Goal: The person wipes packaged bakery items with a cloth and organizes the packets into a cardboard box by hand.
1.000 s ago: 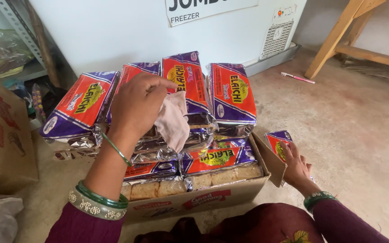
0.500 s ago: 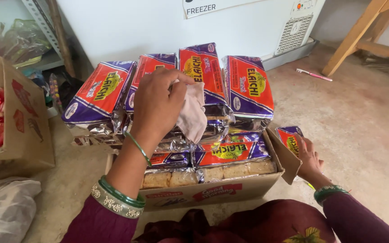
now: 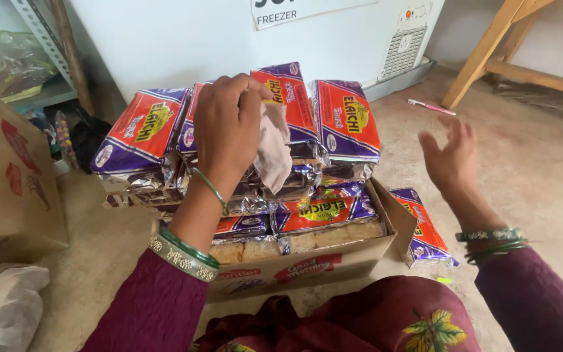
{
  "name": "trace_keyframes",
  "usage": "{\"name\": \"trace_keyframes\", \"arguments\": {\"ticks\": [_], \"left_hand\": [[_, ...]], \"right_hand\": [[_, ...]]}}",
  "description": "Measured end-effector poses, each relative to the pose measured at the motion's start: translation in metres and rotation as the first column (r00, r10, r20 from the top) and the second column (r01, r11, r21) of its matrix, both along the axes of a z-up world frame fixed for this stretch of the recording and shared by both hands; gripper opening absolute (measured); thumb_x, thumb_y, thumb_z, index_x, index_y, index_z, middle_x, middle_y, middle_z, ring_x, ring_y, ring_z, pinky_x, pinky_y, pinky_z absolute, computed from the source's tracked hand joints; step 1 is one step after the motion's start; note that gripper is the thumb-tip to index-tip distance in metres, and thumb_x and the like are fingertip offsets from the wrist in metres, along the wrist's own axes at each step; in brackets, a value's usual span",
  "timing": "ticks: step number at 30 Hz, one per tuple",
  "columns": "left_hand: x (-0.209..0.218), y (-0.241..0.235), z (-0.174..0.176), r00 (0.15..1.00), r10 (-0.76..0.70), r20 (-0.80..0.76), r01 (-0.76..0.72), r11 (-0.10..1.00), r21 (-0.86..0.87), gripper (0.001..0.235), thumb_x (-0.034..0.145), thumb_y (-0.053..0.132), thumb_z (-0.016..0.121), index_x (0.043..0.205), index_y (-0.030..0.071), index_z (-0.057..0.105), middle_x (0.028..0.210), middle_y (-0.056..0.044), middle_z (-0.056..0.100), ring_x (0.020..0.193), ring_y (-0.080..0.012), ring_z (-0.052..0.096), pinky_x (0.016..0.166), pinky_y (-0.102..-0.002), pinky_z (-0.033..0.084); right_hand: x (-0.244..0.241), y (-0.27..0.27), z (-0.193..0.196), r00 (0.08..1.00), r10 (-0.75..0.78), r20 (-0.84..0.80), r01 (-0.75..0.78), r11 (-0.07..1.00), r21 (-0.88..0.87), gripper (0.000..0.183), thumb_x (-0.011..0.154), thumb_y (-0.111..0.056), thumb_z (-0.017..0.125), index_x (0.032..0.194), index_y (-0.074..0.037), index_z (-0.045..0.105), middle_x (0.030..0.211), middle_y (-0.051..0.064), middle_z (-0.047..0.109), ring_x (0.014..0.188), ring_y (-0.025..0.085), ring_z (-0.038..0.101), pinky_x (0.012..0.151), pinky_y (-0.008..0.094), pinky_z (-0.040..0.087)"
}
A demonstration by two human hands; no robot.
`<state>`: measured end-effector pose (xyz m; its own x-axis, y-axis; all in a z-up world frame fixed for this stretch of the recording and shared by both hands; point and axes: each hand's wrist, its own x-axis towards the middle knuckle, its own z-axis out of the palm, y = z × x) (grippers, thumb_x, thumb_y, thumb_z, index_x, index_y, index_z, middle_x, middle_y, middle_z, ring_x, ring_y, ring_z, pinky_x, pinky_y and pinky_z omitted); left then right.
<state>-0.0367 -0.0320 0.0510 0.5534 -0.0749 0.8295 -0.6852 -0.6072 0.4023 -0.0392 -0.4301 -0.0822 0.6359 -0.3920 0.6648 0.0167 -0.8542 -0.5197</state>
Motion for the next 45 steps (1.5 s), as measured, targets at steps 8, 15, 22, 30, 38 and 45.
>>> {"name": "trace_keyframes", "arguments": {"ticks": [8, 15, 22, 30, 38, 45], "left_hand": [[0.021, 0.033, 0.020, 0.929, 0.245, -0.277, -0.204, 0.965, 0.167, 0.024, 0.089, 0.034, 0.069, 0.094, 0.012, 0.076, 0.098, -0.015, 0.070, 0.099, -0.0364, 0.064, 0.084, -0.048, 0.051], [0.037, 0.039, -0.001, 0.995, 0.099, 0.004, -0.097, 0.962, 0.255, 0.029, 0.087, 0.031, 0.071, 0.109, 0.013, 0.076, 0.105, -0.015, 0.072, 0.100, -0.0383, 0.064, 0.088, -0.050, 0.050], [0.030, 0.025, 0.009, 0.929, 0.215, -0.302, -0.089, 0.920, 0.382, 0.031, 0.088, 0.039, 0.061, 0.113, 0.029, 0.076, 0.112, -0.003, 0.074, 0.100, -0.0295, 0.070, 0.087, -0.048, 0.051], [0.037, 0.026, 0.020, 0.869, 0.252, -0.425, -0.074, 0.916, 0.394, 0.032, 0.087, 0.036, 0.060, 0.115, 0.036, 0.075, 0.122, 0.002, 0.072, 0.117, -0.0270, 0.063, 0.100, -0.054, 0.043], [0.034, 0.033, 0.020, 0.855, 0.254, -0.451, -0.053, 0.910, 0.411, 0.040, 0.092, 0.036, 0.051, 0.127, 0.039, 0.069, 0.133, 0.002, 0.063, 0.130, -0.0278, 0.053, 0.105, -0.057, 0.040], [0.039, 0.028, 0.017, 0.844, 0.313, -0.435, -0.097, 0.887, 0.450, 0.042, 0.093, 0.037, 0.050, 0.131, 0.033, 0.067, 0.137, 0.000, 0.058, 0.133, -0.0270, 0.048, 0.105, -0.062, 0.037]], "right_hand": [[-0.019, 0.164, 0.145, 0.884, 0.382, -0.270, -0.443, 0.870, -0.216, 0.073, 0.090, -0.060, 0.064, 0.140, -0.008, 0.057, 0.137, 0.025, 0.058, 0.126, 0.042, 0.055, 0.101, 0.051, 0.044], [-0.022, 0.204, 0.136, 0.801, 0.374, -0.467, -0.443, 0.895, -0.045, 0.086, 0.083, -0.067, 0.066, 0.145, -0.009, 0.052, 0.132, 0.024, 0.065, 0.122, 0.037, 0.065, 0.102, 0.045, 0.050], [-0.030, 0.237, 0.135, 0.801, 0.463, -0.379, -0.527, 0.846, -0.083, 0.117, 0.073, -0.066, 0.080, 0.159, -0.009, 0.023, 0.139, 0.032, 0.053, 0.126, 0.043, 0.056, 0.101, 0.049, 0.046], [-0.028, 0.233, 0.139, 0.753, 0.454, -0.476, -0.558, 0.825, -0.095, 0.091, 0.068, -0.035, 0.083, 0.150, -0.022, 0.047, 0.137, 0.020, 0.060, 0.118, 0.036, 0.063, 0.098, 0.044, 0.051], [-0.019, 0.204, 0.162, 0.652, 0.608, -0.453, -0.621, 0.771, 0.142, 0.070, 0.069, -0.017, 0.068, 0.138, -0.026, 0.062, 0.129, 0.010, 0.071, 0.110, 0.027, 0.070, 0.091, 0.038, 0.055], [0.001, 0.241, 0.152, 0.762, 0.440, -0.475, -0.549, 0.828, -0.114, 0.084, 0.076, -0.050, 0.083, 0.138, -0.005, 0.048, 0.124, 0.024, 0.066, 0.112, 0.034, 0.065, 0.095, 0.044, 0.052]]}}
